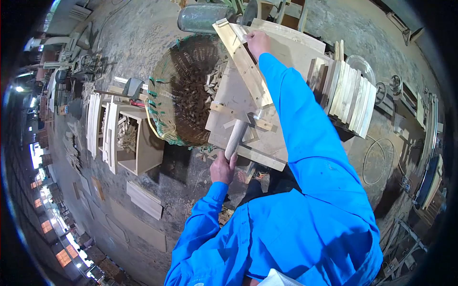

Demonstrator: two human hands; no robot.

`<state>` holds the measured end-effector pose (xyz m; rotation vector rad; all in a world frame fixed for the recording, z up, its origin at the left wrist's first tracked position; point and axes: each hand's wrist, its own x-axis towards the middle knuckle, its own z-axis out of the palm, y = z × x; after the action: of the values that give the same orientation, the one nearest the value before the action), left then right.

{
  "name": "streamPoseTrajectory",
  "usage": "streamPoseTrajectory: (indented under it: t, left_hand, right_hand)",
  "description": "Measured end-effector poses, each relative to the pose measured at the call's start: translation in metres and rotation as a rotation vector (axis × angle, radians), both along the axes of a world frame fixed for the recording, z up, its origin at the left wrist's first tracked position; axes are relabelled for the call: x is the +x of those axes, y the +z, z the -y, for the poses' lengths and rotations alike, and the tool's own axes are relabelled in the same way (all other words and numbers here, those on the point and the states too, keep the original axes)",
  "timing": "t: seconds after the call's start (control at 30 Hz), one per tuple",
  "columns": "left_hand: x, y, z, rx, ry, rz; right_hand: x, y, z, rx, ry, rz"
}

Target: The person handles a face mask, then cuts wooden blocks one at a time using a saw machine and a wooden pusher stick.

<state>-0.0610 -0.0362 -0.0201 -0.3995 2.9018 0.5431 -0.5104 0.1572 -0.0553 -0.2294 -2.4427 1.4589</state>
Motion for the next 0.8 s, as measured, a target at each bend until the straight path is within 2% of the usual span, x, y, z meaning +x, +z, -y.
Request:
streamPoseTrajectory:
  t: [0.3, 0.57, 0.63, 0.7, 0.73, 0.8]
  left_hand:
    - [0.001, -0.003, 0.008, 0.002, 0.030, 0.032]
    - [0.007, 0.007, 0.012, -0.025, 0.001, -0.057]
    - [0.006, 0.010, 0.010, -0.039, 0.008, -0.063]
    - [0.011, 0.014, 0.014, -0.013, 0.006, -0.024]
    - [0.012, 0.018, 0.013, -0.019, 0.029, 0.035]
    - [0.014, 0.020, 0.012, -0.018, 0.067, 0.104]
  right_hand:
    - [0.000, 0.000, 0.005, 0.074, 0.019, -0.063]
    - [0.030, 0.012, 0.008, -0.025, 0.002, 0.064]
    - [0.035, 0.005, 0.005, -0.190, 0.017, 0.055]
    - [0.046, 0.007, 0.000, -0.116, -0.021, 0.142]
    - [0.036, -0.026, -0.008, -0.346, 0.101, 0.179]
    - [0.060, -0.035, -0.024, -0.486, 0.174, 0.213]
